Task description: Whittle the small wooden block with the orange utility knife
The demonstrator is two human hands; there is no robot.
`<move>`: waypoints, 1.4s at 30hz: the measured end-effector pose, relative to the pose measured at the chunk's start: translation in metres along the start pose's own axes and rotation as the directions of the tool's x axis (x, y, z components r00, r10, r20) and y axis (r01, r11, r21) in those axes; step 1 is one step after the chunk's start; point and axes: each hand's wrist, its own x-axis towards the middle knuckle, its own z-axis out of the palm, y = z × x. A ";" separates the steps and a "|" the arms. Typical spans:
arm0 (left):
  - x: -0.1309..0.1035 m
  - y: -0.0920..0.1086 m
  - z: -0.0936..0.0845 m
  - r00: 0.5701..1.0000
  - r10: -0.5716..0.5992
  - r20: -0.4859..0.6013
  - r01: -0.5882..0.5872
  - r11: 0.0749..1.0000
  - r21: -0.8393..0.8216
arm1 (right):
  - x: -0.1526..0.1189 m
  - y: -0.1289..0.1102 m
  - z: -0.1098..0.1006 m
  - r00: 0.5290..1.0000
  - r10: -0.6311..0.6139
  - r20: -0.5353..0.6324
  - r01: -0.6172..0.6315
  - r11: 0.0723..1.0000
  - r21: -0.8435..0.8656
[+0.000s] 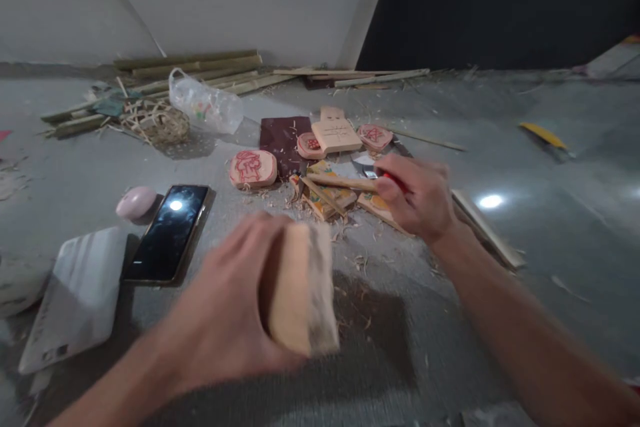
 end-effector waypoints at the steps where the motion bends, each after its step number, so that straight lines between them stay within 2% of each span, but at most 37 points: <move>1: 0.001 -0.005 -0.002 0.996 -0.025 -0.083 0.028 0.999 0.037 | 0.000 0.000 -0.001 0.999 -0.013 -0.047 0.013 1.000 0.007; 3: 0.005 -0.018 -0.006 0.975 -0.109 -0.192 0.131 0.986 0.107 | -0.001 -0.006 0.002 0.996 -0.073 -0.059 0.077 0.994 0.075; 6: 0.009 -0.033 -0.008 0.965 -0.171 -0.199 0.196 0.974 0.117 | -0.003 -0.023 0.013 0.975 -0.205 0.088 0.179 0.954 0.241; 8: 0.011 -0.036 -0.007 0.960 -0.183 -0.210 0.210 0.971 0.115 | -0.005 -0.032 0.019 0.947 -0.265 0.180 0.203 0.931 0.302; 10: 0.011 -0.034 -0.006 0.954 -0.193 -0.228 0.222 0.969 0.110 | -0.007 -0.037 0.022 0.927 -0.294 0.234 0.214 0.925 0.315; 15: 0.010 -0.033 -0.005 0.956 -0.173 -0.235 0.204 0.972 0.116 | -0.007 -0.041 0.021 0.903 -0.318 0.288 0.238 0.930 0.281; 20: 0.007 -0.031 -0.006 0.956 -0.171 -0.237 0.207 0.969 0.133 | -0.005 -0.039 0.019 0.897 -0.353 0.265 0.303 0.929 0.212; 27: 0.007 -0.026 -0.004 0.965 -0.168 -0.199 0.195 0.973 0.123 | -0.003 -0.033 0.019 0.943 -0.278 0.181 0.268 0.960 0.077; 32: 0.009 -0.027 -0.004 0.967 -0.165 -0.195 0.190 0.975 0.118 | -0.002 -0.032 0.019 0.946 -0.270 0.180 0.255 0.961 0.107; 38: 0.008 -0.028 -0.004 0.967 -0.169 -0.189 0.195 0.972 0.129 | -0.006 -0.034 0.020 0.936 -0.282 0.209 0.233 0.945 0.230; 40: 0.007 -0.024 -0.001 0.967 -0.183 -0.175 0.201 0.975 0.093 | -0.006 -0.033 0.021 0.935 -0.289 0.203 0.244 0.944 0.223; 42: 0.005 -0.015 0.002 0.977 -0.162 -0.137 0.171 0.984 0.056 | -0.005 -0.026 0.021 0.953 -0.237 0.191 0.209 0.965 0.156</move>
